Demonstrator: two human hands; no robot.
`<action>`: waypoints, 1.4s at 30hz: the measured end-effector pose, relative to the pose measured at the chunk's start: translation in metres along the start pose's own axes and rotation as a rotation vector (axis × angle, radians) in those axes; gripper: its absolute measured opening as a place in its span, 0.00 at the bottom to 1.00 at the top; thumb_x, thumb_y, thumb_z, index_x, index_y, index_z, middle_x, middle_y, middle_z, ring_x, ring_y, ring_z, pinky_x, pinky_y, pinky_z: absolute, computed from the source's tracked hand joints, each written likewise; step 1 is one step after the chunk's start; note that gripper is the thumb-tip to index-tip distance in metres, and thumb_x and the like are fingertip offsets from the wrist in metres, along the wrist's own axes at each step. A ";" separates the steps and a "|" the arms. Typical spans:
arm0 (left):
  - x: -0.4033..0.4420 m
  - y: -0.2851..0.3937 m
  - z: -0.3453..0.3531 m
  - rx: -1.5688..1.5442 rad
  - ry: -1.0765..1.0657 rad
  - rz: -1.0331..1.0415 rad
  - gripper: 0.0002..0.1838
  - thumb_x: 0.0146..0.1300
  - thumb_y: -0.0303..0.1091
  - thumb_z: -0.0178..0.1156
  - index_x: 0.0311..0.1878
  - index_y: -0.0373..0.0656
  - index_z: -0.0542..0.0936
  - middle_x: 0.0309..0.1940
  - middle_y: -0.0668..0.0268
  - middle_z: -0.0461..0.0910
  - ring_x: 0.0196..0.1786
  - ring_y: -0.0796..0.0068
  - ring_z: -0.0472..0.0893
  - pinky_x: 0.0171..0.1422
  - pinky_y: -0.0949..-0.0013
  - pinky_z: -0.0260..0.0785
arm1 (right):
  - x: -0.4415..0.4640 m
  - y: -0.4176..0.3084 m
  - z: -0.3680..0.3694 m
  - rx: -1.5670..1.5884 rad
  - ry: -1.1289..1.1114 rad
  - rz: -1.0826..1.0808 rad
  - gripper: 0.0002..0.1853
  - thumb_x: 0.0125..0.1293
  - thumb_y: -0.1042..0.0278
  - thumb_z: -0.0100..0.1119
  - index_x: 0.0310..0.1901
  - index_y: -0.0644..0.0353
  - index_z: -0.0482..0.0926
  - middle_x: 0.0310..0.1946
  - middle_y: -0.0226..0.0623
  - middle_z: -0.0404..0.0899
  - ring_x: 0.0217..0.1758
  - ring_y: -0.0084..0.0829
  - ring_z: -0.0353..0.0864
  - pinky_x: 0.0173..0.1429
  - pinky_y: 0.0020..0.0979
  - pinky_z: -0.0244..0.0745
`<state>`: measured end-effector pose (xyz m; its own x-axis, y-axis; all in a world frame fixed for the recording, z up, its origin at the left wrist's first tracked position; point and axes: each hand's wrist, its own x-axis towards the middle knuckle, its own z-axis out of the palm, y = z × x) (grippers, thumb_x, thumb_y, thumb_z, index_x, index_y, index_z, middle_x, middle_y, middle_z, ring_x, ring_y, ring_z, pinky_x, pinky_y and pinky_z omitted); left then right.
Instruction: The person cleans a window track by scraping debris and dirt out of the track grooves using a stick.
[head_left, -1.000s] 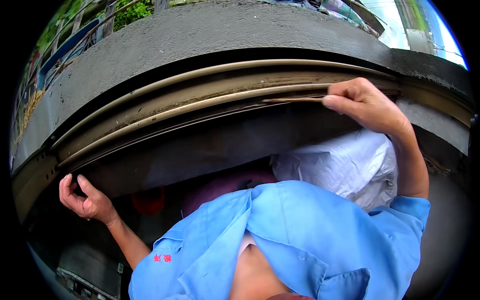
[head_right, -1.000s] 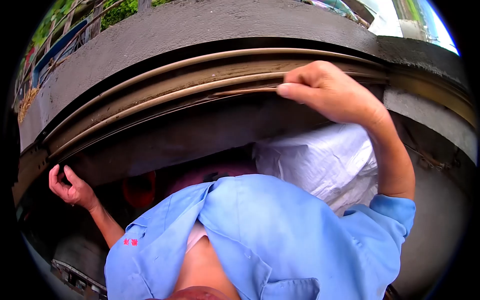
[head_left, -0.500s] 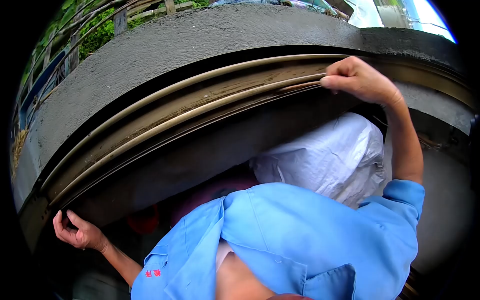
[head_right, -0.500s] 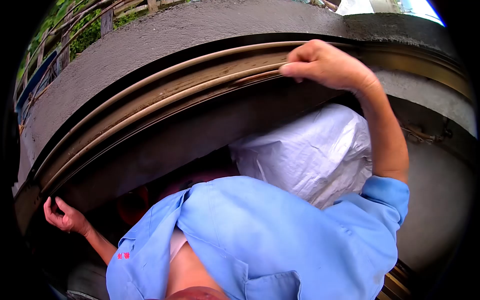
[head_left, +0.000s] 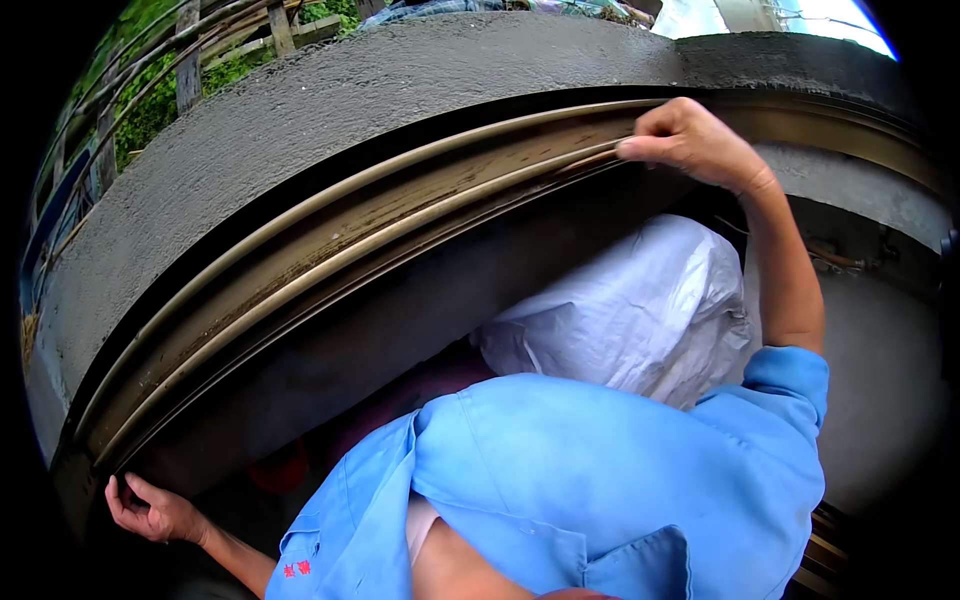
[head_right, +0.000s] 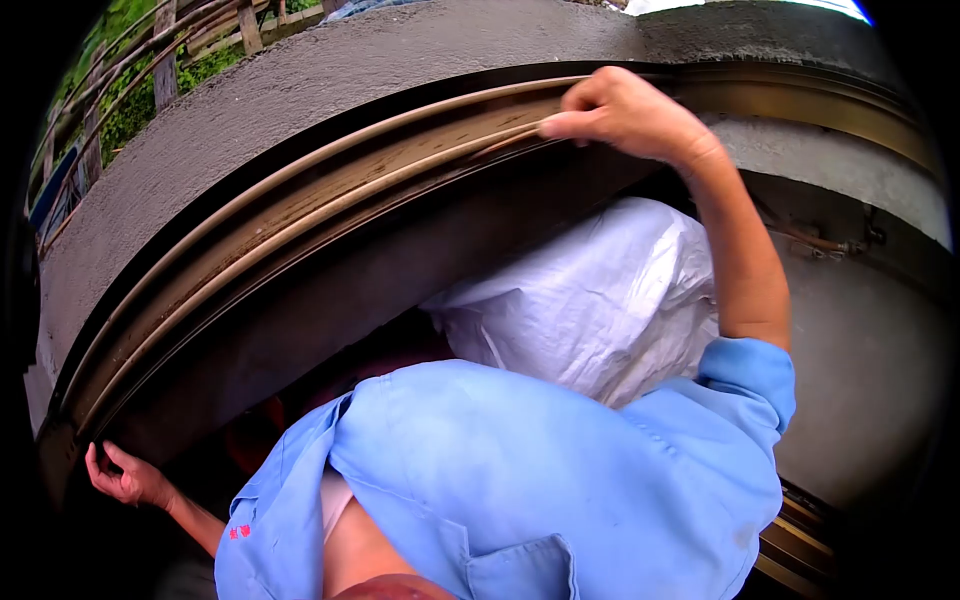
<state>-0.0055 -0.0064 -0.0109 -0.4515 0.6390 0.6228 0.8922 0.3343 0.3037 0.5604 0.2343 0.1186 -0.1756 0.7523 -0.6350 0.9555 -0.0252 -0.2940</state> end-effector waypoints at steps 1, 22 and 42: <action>0.000 -0.001 0.000 0.011 0.000 0.011 0.11 0.57 0.25 0.61 0.44 0.37 0.77 0.39 0.64 0.76 0.33 0.75 0.74 0.38 0.76 0.70 | -0.005 0.024 -0.018 -0.084 0.016 0.094 0.22 0.56 0.53 0.62 0.17 0.64 0.72 0.12 0.21 0.62 0.19 0.14 0.57 0.22 0.22 0.53; -0.001 0.004 0.001 -0.033 -0.019 -0.040 0.11 0.58 0.25 0.60 0.44 0.36 0.76 0.38 0.63 0.77 0.33 0.74 0.76 0.39 0.76 0.70 | -0.013 0.019 -0.018 -0.020 -0.028 0.083 0.24 0.57 0.54 0.62 0.13 0.61 0.69 0.09 0.24 0.59 0.16 0.15 0.55 0.21 0.25 0.54; -0.006 0.000 0.003 -0.152 -0.008 -0.085 0.11 0.59 0.24 0.58 0.46 0.36 0.74 0.39 0.63 0.77 0.36 0.74 0.77 0.42 0.76 0.71 | -0.006 0.024 -0.018 0.039 -0.040 0.135 0.23 0.55 0.51 0.63 0.13 0.59 0.73 0.10 0.21 0.64 0.14 0.13 0.57 0.19 0.21 0.53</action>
<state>-0.0030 -0.0081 -0.0166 -0.5248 0.6190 0.5843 0.8424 0.2790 0.4610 0.5884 0.2408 0.1285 -0.0566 0.7133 -0.6986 0.9613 -0.1500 -0.2311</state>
